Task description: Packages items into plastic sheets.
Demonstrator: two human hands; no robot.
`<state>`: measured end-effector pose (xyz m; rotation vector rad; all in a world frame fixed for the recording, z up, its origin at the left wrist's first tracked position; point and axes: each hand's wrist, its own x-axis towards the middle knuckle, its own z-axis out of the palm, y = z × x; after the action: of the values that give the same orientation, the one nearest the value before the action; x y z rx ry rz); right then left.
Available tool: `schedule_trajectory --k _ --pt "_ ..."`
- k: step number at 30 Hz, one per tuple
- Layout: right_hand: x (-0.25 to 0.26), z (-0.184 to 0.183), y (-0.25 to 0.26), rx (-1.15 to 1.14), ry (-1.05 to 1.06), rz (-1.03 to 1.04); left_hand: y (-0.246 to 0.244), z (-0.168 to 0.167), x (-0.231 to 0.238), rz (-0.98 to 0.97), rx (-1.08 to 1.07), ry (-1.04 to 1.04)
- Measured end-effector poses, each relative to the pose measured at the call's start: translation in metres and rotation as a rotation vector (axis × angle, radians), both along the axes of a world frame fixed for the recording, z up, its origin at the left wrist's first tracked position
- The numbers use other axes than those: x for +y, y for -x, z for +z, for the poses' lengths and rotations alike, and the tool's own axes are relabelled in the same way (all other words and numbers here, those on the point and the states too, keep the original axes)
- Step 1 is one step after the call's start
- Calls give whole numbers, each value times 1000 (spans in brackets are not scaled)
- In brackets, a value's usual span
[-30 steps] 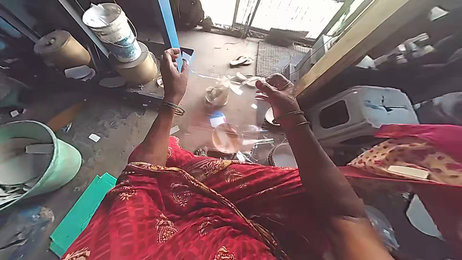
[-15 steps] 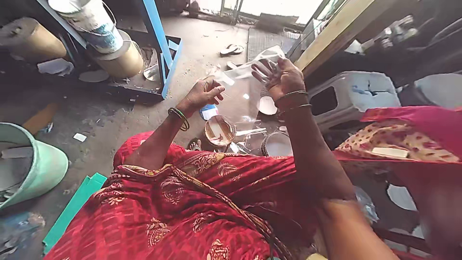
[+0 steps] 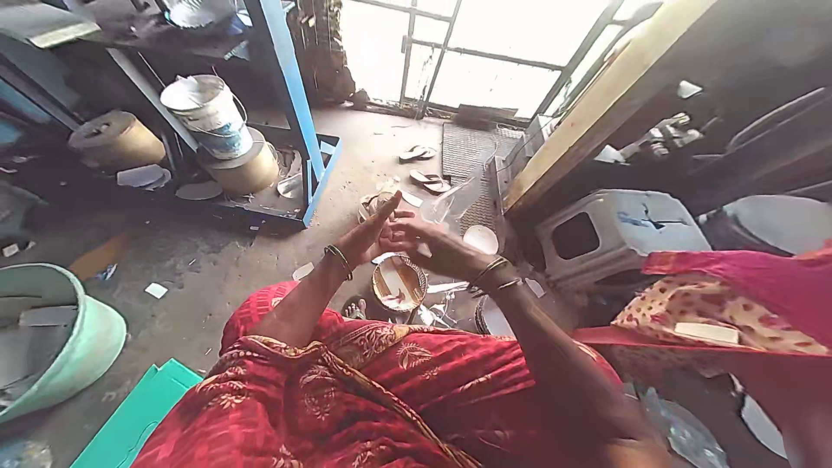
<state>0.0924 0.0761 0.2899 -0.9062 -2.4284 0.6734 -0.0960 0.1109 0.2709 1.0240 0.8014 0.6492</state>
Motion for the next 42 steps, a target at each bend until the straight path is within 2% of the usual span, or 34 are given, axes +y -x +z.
schedule_trajectory --k 2,4,6,11,13,15,18,20,23,25,27,33,39,42 --pt "-6 -17 11 -44 -49 113 2 -11 1 -60 47 29" --pt "-14 -20 18 -136 3 130 2 -25 8 -88 77 45" --pt "-21 -14 22 -233 83 109 1 -24 6 -137 156 29" --pt "-22 -11 22 -313 207 180 -6 -38 7 -327 355 -185" --pt "-27 -13 26 -299 209 253 -14 -31 -3 -321 478 -214" --pt "-33 -18 31 -329 226 297 -20 -29 -10 -220 540 -228" --pt "-33 -29 24 -250 231 343 -15 -27 -3 -45 383 -173" --pt "-29 -18 10 -192 228 308 -8 -22 6 32 235 -166" --pt "-26 21 -9 28 96 -63 2 -2 4 152 184 -276" --pt "-17 30 -14 232 -56 -329 5 10 0 209 174 -365" --pt "-11 31 -15 324 -43 -450 5 17 -3 269 164 -427" --pt "-9 18 7 499 59 -451 2 22 -11 354 123 -472" --pt "-7 20 11 575 86 -398 3 33 -22 233 -135 -297" --pt "-5 19 5 571 67 -380 7 35 -23 216 -168 -285"
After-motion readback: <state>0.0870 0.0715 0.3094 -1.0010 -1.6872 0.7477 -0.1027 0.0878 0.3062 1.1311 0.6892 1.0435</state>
